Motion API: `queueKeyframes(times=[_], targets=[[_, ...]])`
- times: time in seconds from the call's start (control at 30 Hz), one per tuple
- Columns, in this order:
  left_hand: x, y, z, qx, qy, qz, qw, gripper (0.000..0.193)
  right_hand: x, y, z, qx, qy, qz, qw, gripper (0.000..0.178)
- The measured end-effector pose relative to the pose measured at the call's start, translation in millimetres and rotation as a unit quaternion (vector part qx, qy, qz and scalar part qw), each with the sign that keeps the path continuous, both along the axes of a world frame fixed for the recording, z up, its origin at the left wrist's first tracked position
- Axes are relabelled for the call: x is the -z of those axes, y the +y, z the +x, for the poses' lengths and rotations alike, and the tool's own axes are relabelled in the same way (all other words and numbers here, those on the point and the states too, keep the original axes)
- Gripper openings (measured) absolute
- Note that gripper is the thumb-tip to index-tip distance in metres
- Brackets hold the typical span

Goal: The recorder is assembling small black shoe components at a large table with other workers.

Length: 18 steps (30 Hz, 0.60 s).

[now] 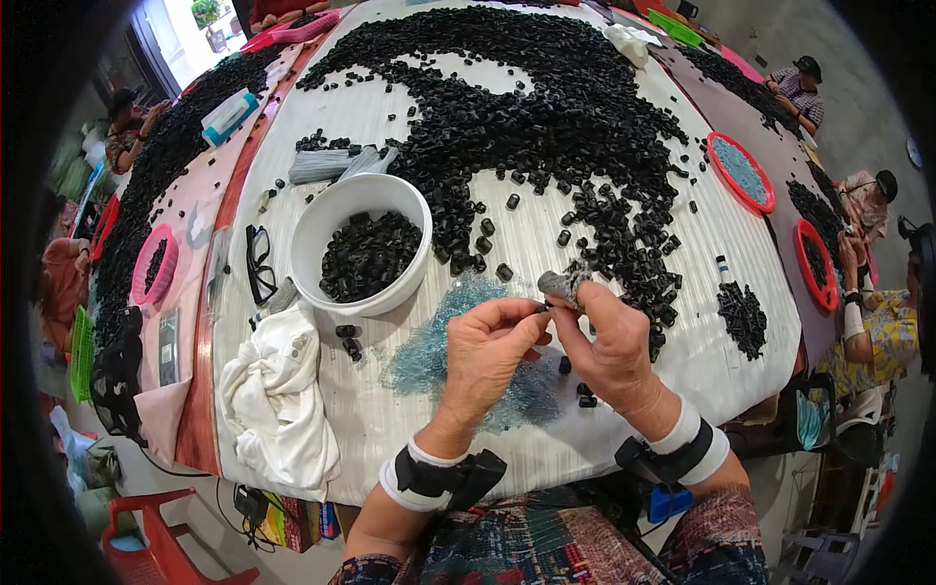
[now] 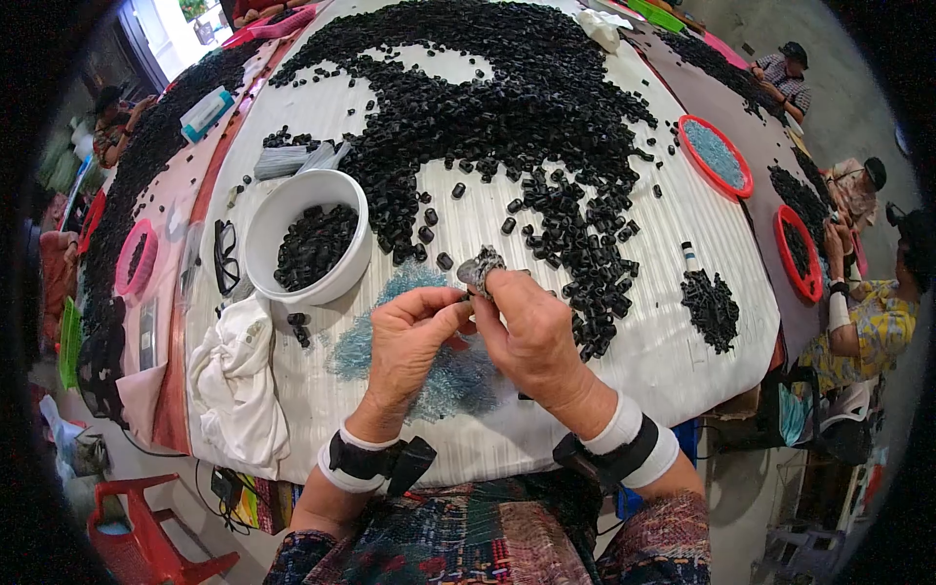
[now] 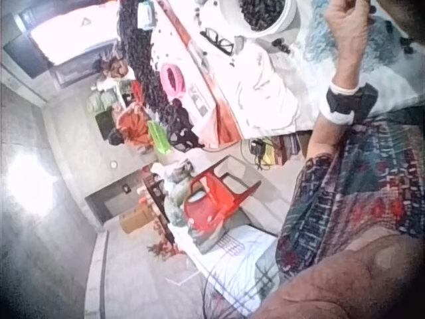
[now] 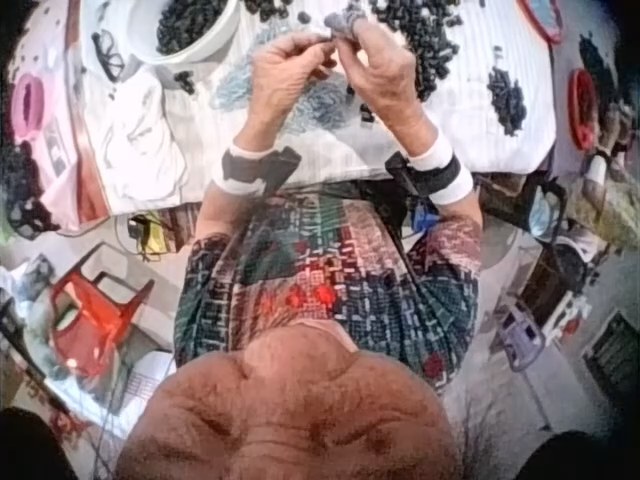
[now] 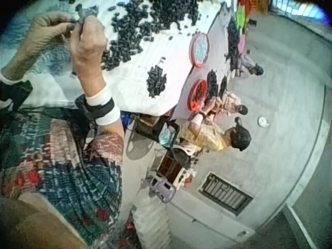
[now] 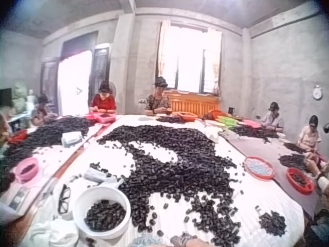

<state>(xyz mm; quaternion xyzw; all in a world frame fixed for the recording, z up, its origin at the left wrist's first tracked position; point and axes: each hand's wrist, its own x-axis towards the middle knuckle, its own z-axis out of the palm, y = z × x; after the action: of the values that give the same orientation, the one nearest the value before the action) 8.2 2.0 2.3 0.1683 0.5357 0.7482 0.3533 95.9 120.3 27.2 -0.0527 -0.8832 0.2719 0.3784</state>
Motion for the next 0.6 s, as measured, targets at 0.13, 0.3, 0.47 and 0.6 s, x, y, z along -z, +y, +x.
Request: queueKeyframes(times=[0.13,0.3,0.47,0.6], targets=[[-0.1,0.3,-1.0,-0.006,-0.004,-0.012,1.000,0.015,-1.3,-3.2,3.7,-0.025,-0.025,-0.009,0.999,0.023],[2.2,-2.2,-3.9,0.005,-0.112,0.056,0.992,0.010,-9.0,-5.8,4.4,-0.043,-0.055,0.014,0.997,0.036],[2.3,-2.3,-2.9,0.006,-0.138,0.073,0.988,0.014,-2.5,-9.7,-4.0,-0.005,-0.048,0.092,0.995,0.035],[0.3,-1.8,-3.2,0.008,-0.133,0.063,0.989,0.013,-3.0,-10.2,-5.5,0.014,-0.050,0.134,0.990,0.034]])
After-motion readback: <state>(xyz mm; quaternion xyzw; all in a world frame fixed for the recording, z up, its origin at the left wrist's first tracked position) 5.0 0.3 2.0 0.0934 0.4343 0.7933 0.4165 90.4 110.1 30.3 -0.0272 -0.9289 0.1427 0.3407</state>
